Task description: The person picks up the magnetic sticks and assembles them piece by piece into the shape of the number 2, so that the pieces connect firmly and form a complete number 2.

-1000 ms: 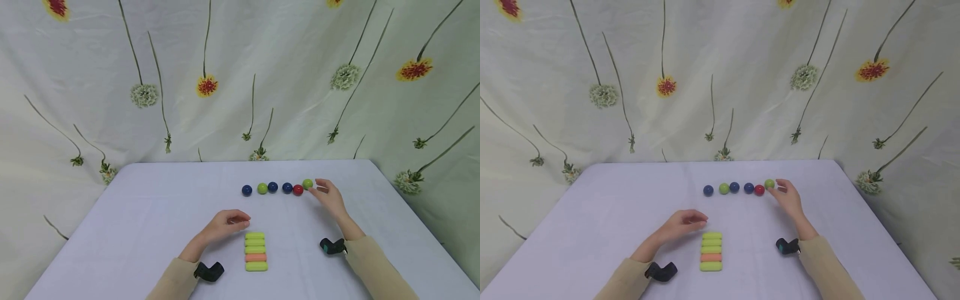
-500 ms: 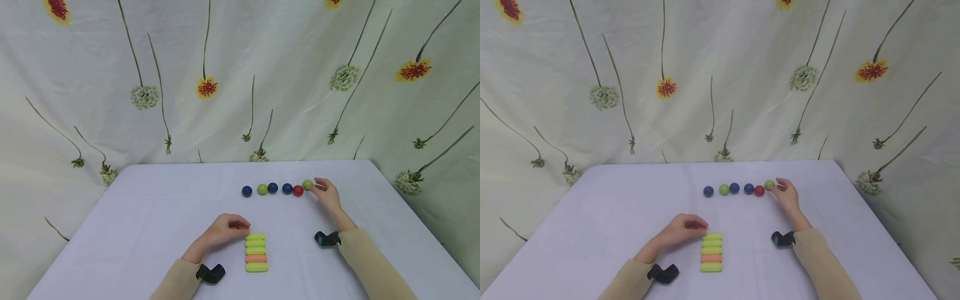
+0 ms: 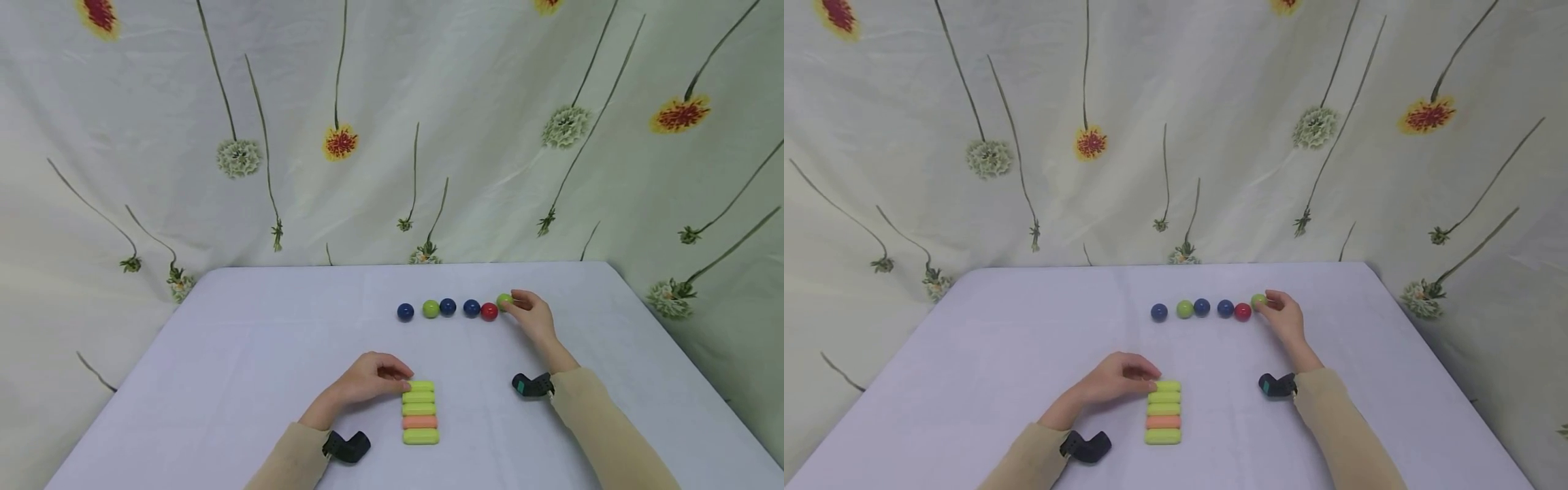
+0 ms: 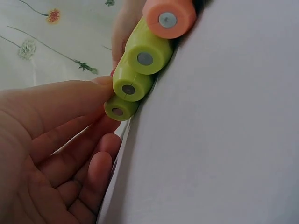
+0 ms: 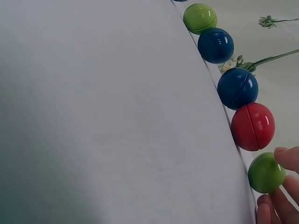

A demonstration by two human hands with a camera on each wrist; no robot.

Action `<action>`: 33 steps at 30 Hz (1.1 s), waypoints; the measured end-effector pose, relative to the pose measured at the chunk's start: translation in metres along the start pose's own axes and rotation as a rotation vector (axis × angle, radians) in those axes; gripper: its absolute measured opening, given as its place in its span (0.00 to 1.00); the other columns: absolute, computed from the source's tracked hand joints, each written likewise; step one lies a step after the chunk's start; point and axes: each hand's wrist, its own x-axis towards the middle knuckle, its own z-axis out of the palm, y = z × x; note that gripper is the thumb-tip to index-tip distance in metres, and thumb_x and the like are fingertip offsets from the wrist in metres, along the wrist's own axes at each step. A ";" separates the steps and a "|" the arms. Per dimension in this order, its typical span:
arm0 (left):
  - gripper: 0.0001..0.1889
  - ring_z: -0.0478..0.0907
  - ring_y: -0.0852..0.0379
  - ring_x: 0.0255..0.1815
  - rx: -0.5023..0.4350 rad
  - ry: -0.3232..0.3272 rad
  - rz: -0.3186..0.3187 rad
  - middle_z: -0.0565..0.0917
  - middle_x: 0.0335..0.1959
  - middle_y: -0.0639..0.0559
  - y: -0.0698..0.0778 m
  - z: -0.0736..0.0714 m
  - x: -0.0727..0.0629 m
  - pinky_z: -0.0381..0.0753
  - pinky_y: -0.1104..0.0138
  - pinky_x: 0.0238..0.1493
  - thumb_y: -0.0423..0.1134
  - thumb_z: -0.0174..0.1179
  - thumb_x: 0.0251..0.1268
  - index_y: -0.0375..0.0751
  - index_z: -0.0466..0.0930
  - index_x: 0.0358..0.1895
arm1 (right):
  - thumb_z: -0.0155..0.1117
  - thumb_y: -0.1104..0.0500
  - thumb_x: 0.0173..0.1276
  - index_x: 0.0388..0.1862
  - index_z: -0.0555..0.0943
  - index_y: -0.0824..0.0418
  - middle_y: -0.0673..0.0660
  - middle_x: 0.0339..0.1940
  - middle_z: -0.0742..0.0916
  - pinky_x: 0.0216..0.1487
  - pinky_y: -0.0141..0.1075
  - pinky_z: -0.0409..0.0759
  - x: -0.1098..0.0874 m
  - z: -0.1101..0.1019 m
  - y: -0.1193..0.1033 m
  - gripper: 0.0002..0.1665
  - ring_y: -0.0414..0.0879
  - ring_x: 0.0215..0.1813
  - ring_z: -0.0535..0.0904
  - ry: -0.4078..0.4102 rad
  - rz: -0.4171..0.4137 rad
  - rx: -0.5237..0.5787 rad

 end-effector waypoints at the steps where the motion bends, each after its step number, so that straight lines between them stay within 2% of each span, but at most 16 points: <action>1: 0.10 0.74 0.60 0.36 0.008 0.000 0.001 0.83 0.36 0.57 0.000 0.000 0.000 0.73 0.71 0.38 0.40 0.66 0.57 0.44 0.85 0.42 | 0.61 0.54 0.67 0.64 0.68 0.68 0.67 0.60 0.74 0.59 0.48 0.70 0.000 0.000 0.000 0.31 0.58 0.61 0.68 -0.003 -0.002 -0.008; 5: 0.10 0.75 0.60 0.36 0.047 0.007 0.014 0.82 0.35 0.58 -0.002 0.001 0.001 0.73 0.71 0.38 0.42 0.65 0.58 0.44 0.85 0.41 | 0.61 0.54 0.67 0.63 0.68 0.69 0.68 0.60 0.74 0.59 0.47 0.70 0.001 0.001 -0.002 0.31 0.59 0.60 0.69 -0.011 -0.011 -0.037; 19: 0.10 0.74 0.62 0.33 0.090 0.021 0.032 0.81 0.33 0.60 -0.005 0.004 0.002 0.73 0.71 0.36 0.43 0.64 0.60 0.45 0.85 0.42 | 0.62 0.55 0.66 0.62 0.69 0.71 0.70 0.56 0.76 0.56 0.48 0.72 0.003 0.004 -0.002 0.31 0.60 0.58 0.71 -0.007 -0.020 -0.136; 28: 0.10 0.74 0.64 0.35 0.115 0.075 0.071 0.81 0.34 0.61 -0.007 0.006 0.002 0.75 0.70 0.38 0.44 0.62 0.63 0.45 0.84 0.43 | 0.61 0.53 0.67 0.62 0.69 0.71 0.70 0.57 0.76 0.57 0.48 0.71 -0.001 0.002 -0.002 0.31 0.61 0.58 0.71 -0.004 -0.020 -0.117; 33: 0.10 0.76 0.63 0.37 0.091 0.127 0.082 0.82 0.37 0.60 -0.009 0.007 0.003 0.76 0.69 0.41 0.43 0.61 0.63 0.44 0.84 0.44 | 0.61 0.51 0.66 0.61 0.70 0.71 0.70 0.58 0.75 0.58 0.48 0.71 -0.006 0.001 0.000 0.32 0.60 0.60 0.70 0.004 -0.005 -0.066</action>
